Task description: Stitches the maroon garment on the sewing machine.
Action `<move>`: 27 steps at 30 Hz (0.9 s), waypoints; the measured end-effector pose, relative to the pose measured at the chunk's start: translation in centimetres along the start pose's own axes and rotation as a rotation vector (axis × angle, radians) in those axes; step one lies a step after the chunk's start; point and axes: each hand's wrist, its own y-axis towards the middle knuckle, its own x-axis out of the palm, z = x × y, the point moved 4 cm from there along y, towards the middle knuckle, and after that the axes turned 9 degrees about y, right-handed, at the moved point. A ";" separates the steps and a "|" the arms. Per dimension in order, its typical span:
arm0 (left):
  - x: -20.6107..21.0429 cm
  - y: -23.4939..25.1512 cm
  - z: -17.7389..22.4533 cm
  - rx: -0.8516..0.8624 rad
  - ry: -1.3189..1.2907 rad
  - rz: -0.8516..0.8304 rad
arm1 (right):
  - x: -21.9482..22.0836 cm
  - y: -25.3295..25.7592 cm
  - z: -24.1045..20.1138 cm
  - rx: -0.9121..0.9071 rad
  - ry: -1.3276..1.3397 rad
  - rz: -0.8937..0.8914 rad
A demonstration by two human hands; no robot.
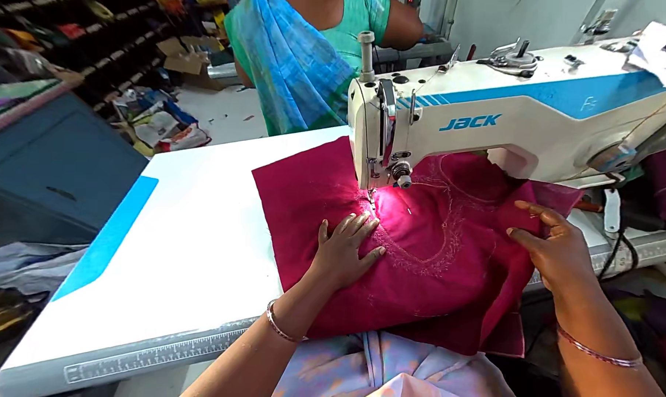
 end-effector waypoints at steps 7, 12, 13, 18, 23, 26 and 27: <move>0.0 0.2 -0.4 0.026 -0.005 0.002 | 0.0 -0.5 -0.7 -0.127 0.001 0.025; 0.0 0.4 -0.8 0.048 -0.016 0.026 | 0.0 -1.2 -1.3 -0.207 -0.019 0.023; 0.0 0.4 -0.9 0.052 -0.018 0.027 | -0.1 -1.3 -1.3 -0.209 -0.032 0.021; -0.1 0.6 -1.0 0.056 -0.021 0.003 | 0.1 -1.2 -1.2 -0.203 -0.067 0.033; -0.2 1.0 -1.3 0.070 -0.020 0.009 | 0.3 -1.3 -1.2 -0.210 -0.070 0.036; -0.2 1.4 -1.7 0.081 -0.007 -0.006 | 0.4 -1.6 -1.4 -0.217 -0.066 0.033; -0.3 1.5 -1.8 0.087 -0.003 -0.006 | 0.4 -1.7 -1.4 -0.219 -0.065 0.034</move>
